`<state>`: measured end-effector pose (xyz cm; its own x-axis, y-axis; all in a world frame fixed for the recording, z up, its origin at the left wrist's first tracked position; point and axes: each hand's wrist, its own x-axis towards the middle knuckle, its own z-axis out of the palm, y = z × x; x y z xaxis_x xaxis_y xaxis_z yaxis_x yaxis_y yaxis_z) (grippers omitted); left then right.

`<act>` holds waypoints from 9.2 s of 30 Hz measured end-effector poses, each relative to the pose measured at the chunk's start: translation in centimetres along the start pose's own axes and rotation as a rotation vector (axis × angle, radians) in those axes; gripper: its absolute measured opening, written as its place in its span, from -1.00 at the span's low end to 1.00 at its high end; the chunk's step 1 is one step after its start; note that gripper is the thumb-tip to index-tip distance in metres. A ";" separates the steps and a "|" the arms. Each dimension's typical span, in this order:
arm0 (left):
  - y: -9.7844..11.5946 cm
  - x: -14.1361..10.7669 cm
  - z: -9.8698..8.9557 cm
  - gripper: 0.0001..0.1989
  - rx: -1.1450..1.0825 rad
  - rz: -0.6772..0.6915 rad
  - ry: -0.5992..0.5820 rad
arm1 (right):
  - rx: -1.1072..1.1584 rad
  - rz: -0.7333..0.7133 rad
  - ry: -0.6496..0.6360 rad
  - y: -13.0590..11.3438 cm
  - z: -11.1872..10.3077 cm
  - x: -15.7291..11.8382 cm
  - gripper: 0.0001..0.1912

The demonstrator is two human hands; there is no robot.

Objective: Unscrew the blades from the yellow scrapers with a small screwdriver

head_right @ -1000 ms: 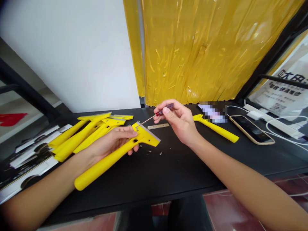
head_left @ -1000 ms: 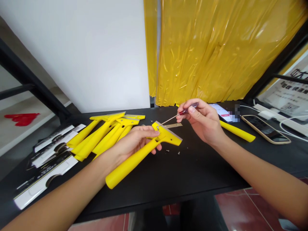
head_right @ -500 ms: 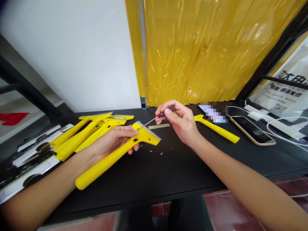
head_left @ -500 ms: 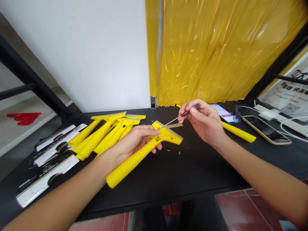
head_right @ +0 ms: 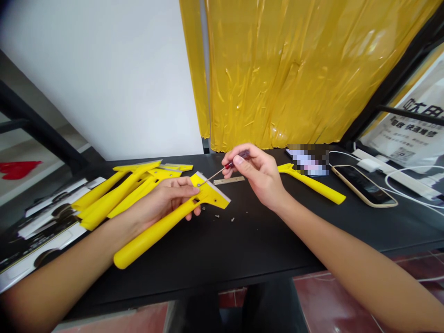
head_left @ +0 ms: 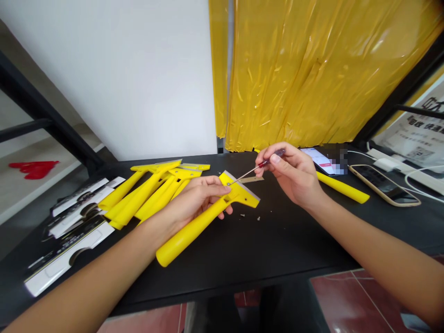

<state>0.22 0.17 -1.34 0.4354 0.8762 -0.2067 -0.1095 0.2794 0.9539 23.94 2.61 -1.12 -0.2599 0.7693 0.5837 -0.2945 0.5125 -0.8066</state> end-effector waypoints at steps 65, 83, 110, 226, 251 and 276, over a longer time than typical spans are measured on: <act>1.9 0.1 -1.3 -0.72 0.128 0.314 0.328 | -0.308 -0.136 0.098 0.2 3.6 -0.1 -0.89; 1.6 0.2 -1.6 -0.76 0.173 0.331 0.327 | -0.301 -0.151 0.095 0.1 3.5 -0.3 -0.89; 1.0 -0.5 -0.2 -0.81 0.456 0.546 0.544 | -1.024 -0.704 0.017 -1.4 3.1 -0.9 -0.84; 0.8 3.4 -2.2 -0.80 0.944 0.558 0.618 | -1.004 0.208 -0.116 1.6 1.4 0.2 -0.75; 0.8 3.4 -2.4 -0.78 0.889 0.553 0.582 | -1.023 0.170 -0.114 1.9 1.0 0.4 -0.81; 0.4 3.1 -1.7 -0.83 0.898 0.659 0.566 | 0.346 1.067 -0.138 2.2 0.3 1.2 -0.63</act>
<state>0.05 3.69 -1.96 0.0595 0.8555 0.5144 0.5843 -0.4477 0.6769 22.69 4.54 -2.10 -0.6239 0.6908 -0.3653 -0.0948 -0.5309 -0.8421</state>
